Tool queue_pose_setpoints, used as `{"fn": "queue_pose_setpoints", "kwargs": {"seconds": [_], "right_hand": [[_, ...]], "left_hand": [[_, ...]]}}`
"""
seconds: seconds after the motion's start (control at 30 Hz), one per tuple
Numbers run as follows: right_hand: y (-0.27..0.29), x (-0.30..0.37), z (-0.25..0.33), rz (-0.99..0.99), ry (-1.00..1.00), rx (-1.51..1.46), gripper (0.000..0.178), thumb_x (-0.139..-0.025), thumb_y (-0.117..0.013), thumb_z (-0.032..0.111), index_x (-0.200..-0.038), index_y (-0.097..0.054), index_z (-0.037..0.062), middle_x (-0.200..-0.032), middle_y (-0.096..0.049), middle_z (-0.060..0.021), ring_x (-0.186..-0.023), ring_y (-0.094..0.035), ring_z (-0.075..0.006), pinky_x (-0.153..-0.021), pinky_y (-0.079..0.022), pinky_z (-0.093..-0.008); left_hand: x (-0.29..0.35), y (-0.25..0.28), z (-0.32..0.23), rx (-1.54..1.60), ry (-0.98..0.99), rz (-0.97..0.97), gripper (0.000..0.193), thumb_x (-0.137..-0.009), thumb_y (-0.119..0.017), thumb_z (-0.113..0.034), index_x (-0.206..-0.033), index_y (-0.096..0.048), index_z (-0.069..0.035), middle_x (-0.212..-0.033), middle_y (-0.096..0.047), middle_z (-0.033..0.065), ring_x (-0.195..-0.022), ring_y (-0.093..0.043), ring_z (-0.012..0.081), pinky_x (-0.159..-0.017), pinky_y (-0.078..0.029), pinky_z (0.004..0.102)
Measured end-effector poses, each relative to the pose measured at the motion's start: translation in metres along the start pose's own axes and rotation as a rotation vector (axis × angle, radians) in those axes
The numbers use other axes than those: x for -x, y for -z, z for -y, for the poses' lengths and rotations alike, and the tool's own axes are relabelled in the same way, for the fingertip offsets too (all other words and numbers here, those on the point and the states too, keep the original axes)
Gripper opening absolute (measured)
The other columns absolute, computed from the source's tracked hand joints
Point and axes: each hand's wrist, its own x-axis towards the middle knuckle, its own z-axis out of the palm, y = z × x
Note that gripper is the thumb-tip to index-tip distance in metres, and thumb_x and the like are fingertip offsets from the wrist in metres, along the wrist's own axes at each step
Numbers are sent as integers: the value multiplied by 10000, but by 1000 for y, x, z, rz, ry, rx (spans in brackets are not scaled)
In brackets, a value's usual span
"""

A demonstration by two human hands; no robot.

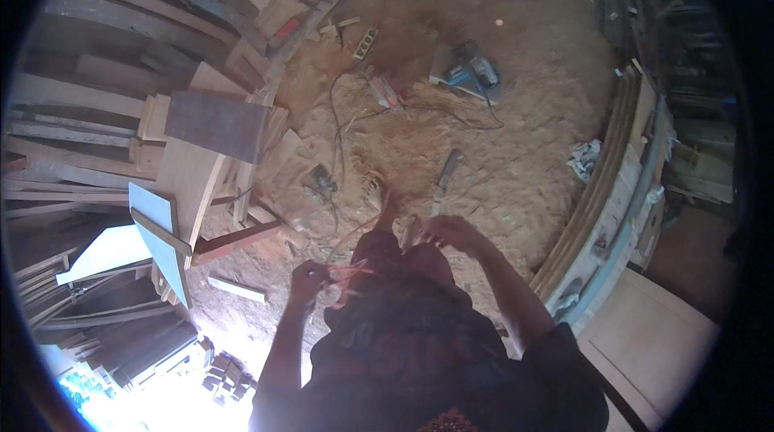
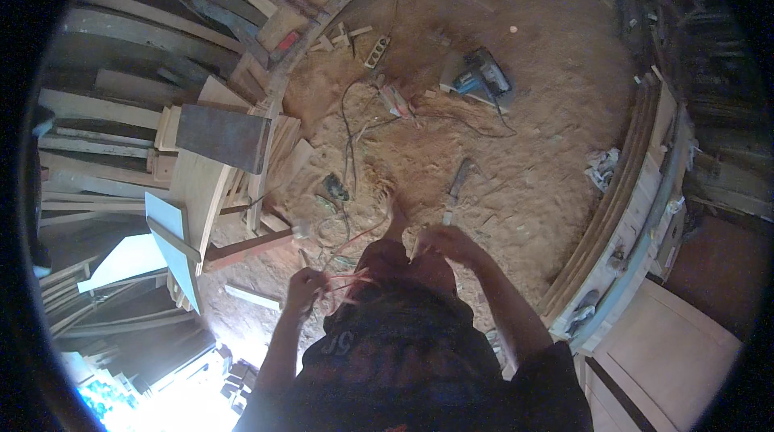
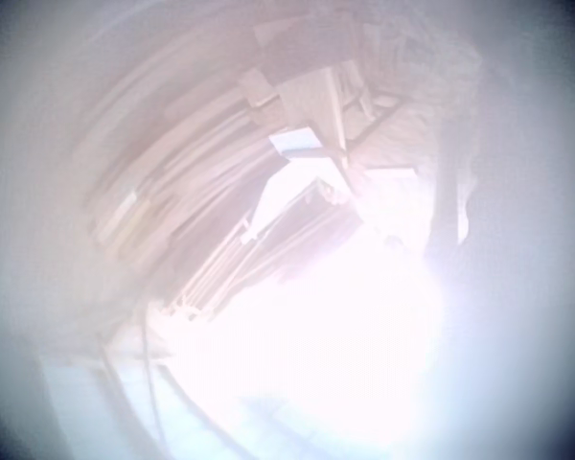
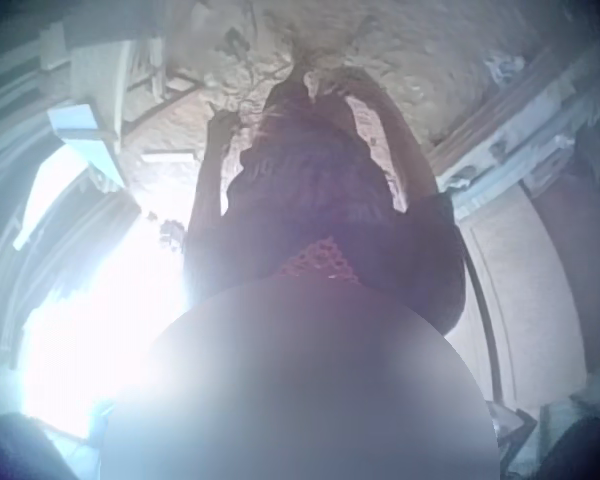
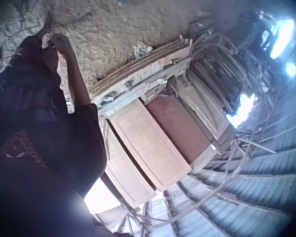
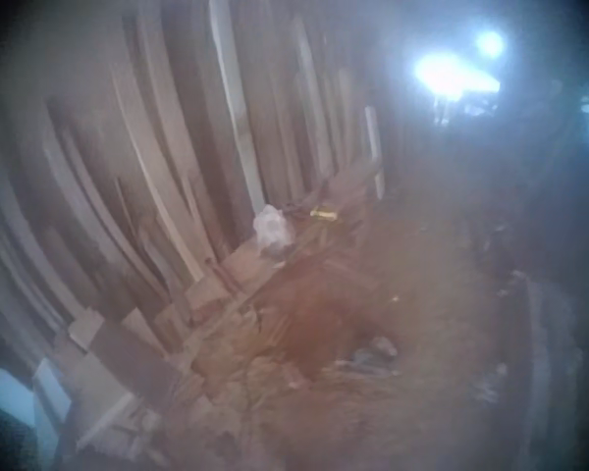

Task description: The person assembles a wooden structure by placing a white board on a wooden frame, aligning a wooden strip, and securing it with a nail gun. They also use a circular saw to cut a piece of wood and measure it with a ruler.

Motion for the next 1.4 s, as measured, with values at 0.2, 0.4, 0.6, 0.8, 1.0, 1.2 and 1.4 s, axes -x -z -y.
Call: {"fn": "queue_pose_setpoints", "kwargs": {"seconds": [0.2,0.4,0.6,0.8,1.0,1.2,1.4], "right_hand": [[-13,-168,-8,-241,-34,494,548,-1008,-583,527,-1194,-725,32,-994,-746,-193,-998,-715,-359,-942,-537,-448],[-130,-279,4,-306,-144,-195,472,-994,-620,433,-1236,-566,32,-900,-680,-160,-897,-704,-210,-693,-587,-400],[39,-352,-65,-851,156,656,406,-961,-677,382,-1188,-630,49,-934,-680,-163,-851,-662,-326,-733,-564,-446],[192,-308,-150,-670,-507,941,341,-944,-612,227,-1240,-705,85,-1147,-734,-227,-1098,-706,-389,-916,-562,-516],[43,-365,-178,404,-146,991,434,-951,-637,385,-1162,-723,16,-1090,-728,-225,-1053,-711,-312,-950,-545,-437],[-120,-355,22,756,411,347,413,-1031,-602,435,-1223,-737,95,-1211,-724,-138,-1160,-665,-287,-1029,-486,-400],[-5,-202,227,466,836,-524,324,-1032,-577,262,-1241,-689,41,-1177,-672,-123,-1091,-644,-226,-942,-508,-361]], "left_hand": [[59,75,-42,-16,-53,39,63,-850,-728,-16,-878,-676,-37,-896,-694,53,-752,-653,132,-669,-527,282],[101,53,-70,-449,160,97,107,-840,-773,-17,-916,-700,0,-856,-732,102,-744,-710,153,-629,-552,276],[34,-7,-44,-255,416,-17,281,-820,-809,-34,-1074,-705,22,-804,-735,87,-671,-698,134,-643,-566,274],[-86,-117,7,-144,216,189,320,-828,-816,-44,-1132,-717,-44,-1036,-721,66,-953,-702,143,-823,-566,303],[-73,-89,14,-298,273,138,289,-824,-815,-25,-1100,-729,-41,-1051,-721,59,-959,-704,151,-814,-566,317],[1,-51,29,-240,289,-145,215,-846,-809,-34,-1020,-695,22,-860,-741,100,-744,-746,174,-615,-604,298],[45,-50,38,-441,93,-376,69,-887,-733,-52,-897,-680,-10,-827,-727,108,-683,-719,191,-578,-579,324]]}}
